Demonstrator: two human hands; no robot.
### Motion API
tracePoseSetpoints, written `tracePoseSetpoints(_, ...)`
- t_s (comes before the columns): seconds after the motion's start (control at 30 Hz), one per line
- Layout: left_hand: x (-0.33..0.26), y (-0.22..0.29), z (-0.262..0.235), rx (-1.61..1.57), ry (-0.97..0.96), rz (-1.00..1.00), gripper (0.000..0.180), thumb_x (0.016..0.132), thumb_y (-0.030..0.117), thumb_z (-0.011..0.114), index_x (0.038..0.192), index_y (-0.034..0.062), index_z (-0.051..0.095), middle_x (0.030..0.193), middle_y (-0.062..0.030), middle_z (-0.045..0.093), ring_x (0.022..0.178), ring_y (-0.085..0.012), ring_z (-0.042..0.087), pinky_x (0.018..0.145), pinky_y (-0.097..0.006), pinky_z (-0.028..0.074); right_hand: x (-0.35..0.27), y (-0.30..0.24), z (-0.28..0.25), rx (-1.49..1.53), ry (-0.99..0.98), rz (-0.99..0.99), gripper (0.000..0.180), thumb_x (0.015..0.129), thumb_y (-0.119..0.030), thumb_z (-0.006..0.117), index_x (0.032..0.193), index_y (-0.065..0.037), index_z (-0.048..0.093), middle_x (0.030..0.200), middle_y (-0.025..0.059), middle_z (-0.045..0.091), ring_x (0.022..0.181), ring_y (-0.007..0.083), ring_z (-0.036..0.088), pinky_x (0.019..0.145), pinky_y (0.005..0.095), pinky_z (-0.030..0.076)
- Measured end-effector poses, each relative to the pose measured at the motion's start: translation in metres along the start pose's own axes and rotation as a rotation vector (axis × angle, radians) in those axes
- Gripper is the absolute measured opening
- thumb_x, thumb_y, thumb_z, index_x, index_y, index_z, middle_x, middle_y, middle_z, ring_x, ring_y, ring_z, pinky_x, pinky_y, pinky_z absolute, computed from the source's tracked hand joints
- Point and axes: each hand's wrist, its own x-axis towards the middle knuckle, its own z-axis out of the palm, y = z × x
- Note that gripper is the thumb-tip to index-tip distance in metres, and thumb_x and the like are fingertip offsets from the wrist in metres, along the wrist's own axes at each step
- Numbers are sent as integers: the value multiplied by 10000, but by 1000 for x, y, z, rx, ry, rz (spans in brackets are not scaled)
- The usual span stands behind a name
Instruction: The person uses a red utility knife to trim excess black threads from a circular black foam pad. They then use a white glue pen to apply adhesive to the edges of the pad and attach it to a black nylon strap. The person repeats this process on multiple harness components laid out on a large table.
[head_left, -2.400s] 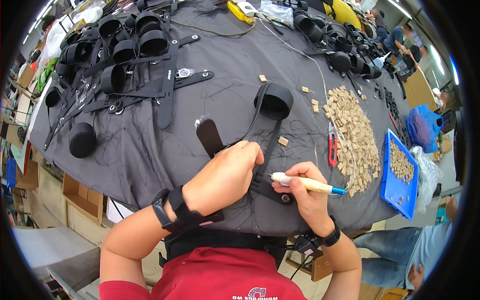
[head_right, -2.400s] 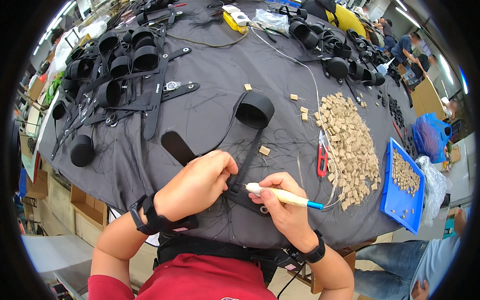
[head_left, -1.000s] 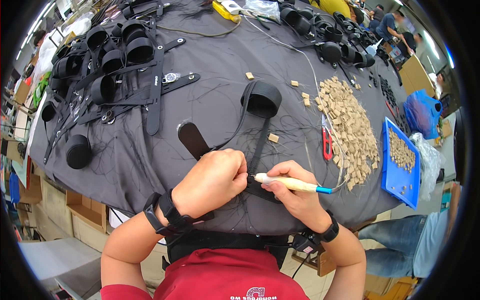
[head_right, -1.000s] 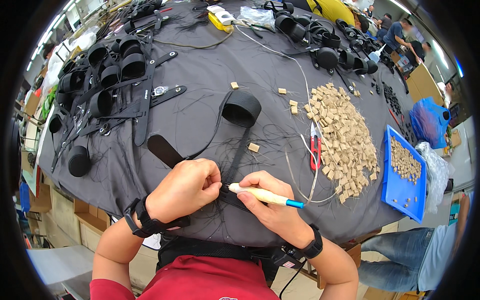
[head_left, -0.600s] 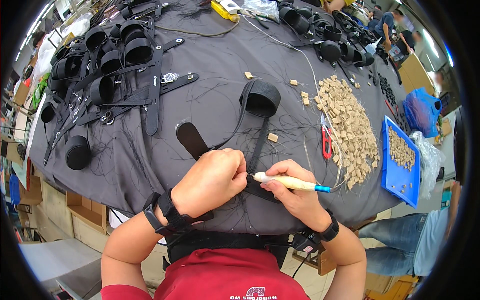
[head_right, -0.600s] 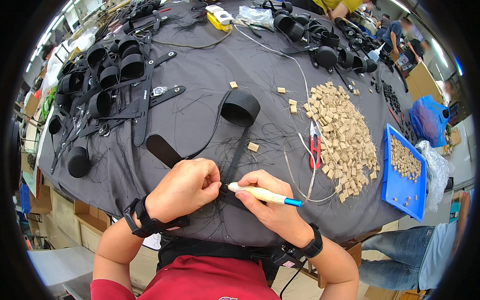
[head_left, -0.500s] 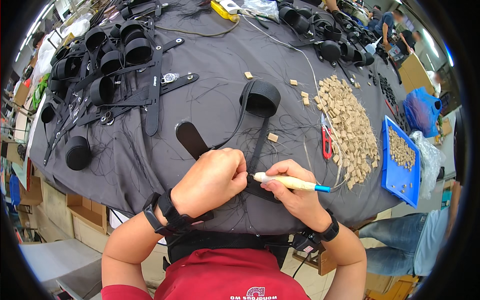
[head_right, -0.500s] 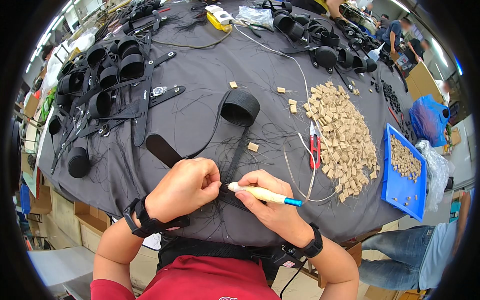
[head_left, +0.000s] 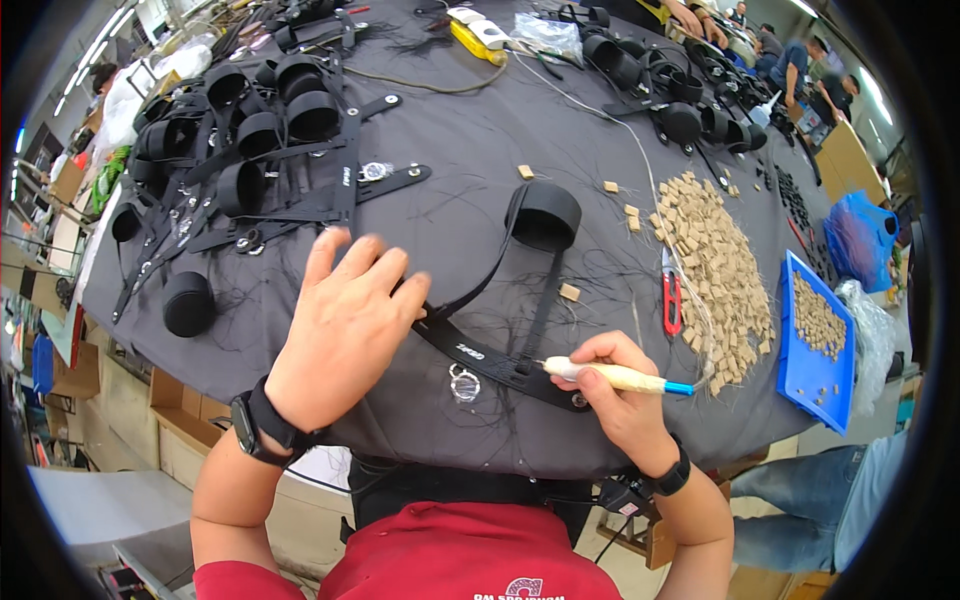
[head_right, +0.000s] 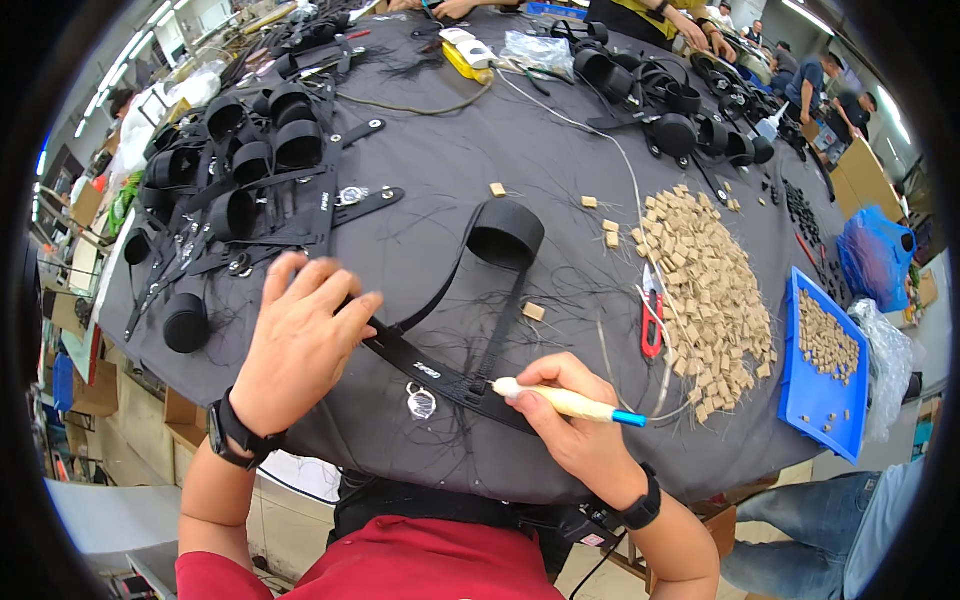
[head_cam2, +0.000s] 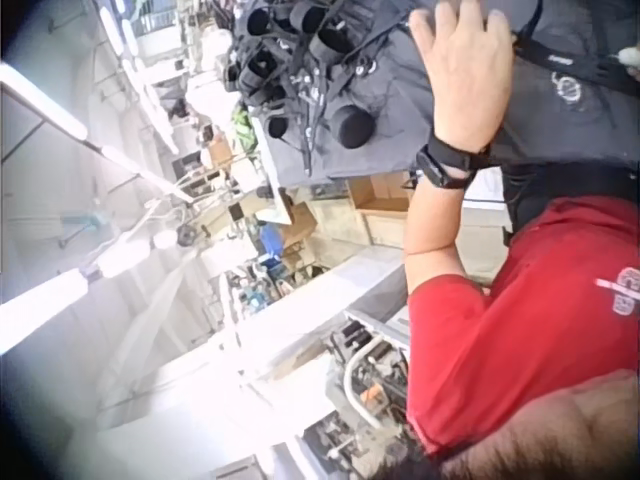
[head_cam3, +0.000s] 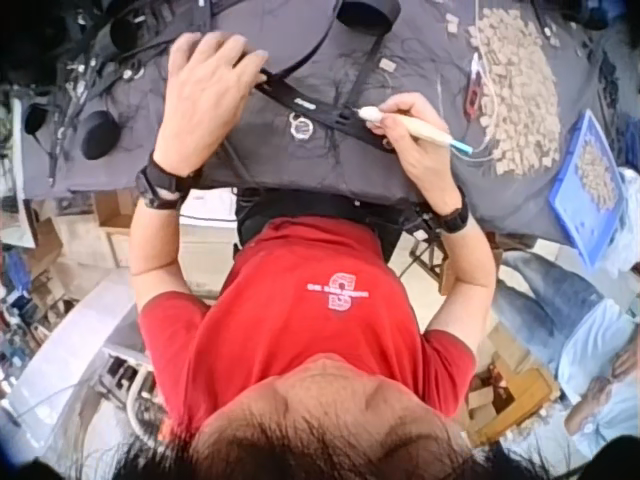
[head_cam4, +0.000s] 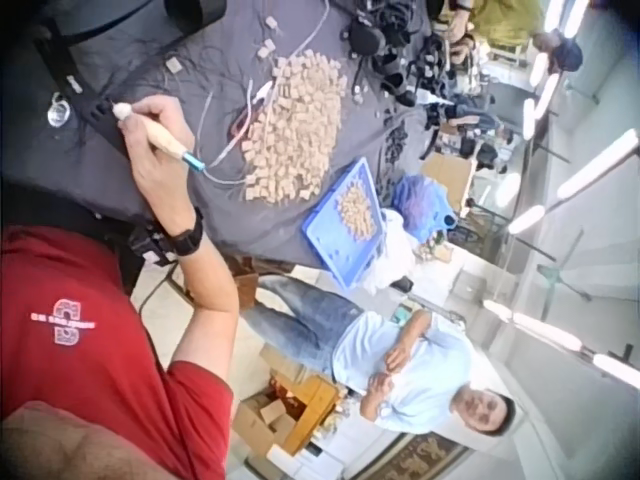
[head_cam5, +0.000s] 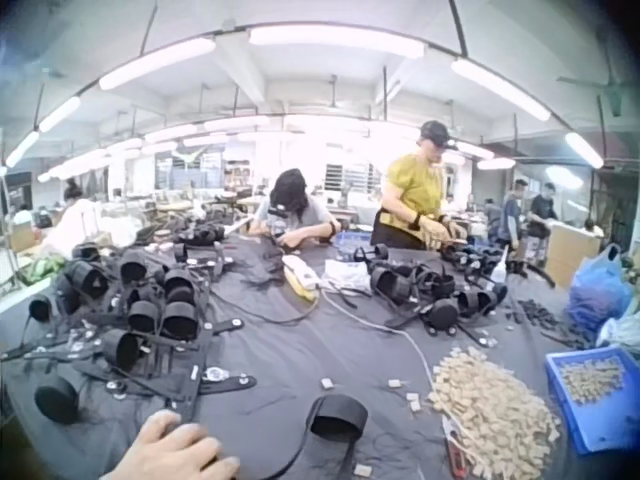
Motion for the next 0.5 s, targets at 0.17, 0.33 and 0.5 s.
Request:
tracePoseSetpoints(0.17,-16,-16,36,-460,-171,-168,120,847,136,693,898,28,680,898,-116,674,923,-321,619,866,-404,469,4,-39,-6,-298,39,-309,232,890,-141,734,1017,3,603,871,137,661,812,188,680,690,285,526)
tracePoseSetpoints(0.33,-11,9,45,-841,-184,-278,211,878,130,680,1045,11,630,861,-184,678,904,-365,646,803,-423,504,18,-73,11,-457,38,-626,314,850,-197,793,1034,-22,609,893,154,670,817,302,685,708,351,549)
tracePoseSetpoints(0.5,-10,18,50,-732,-160,-216,367,844,119,725,1164,56,557,924,-159,663,938,-350,638,806,-414,488,31,-61,32,-230,-1,-195,242,951,-215,673,1032,1,600,860,77,643,770,122,600,690,268,480)
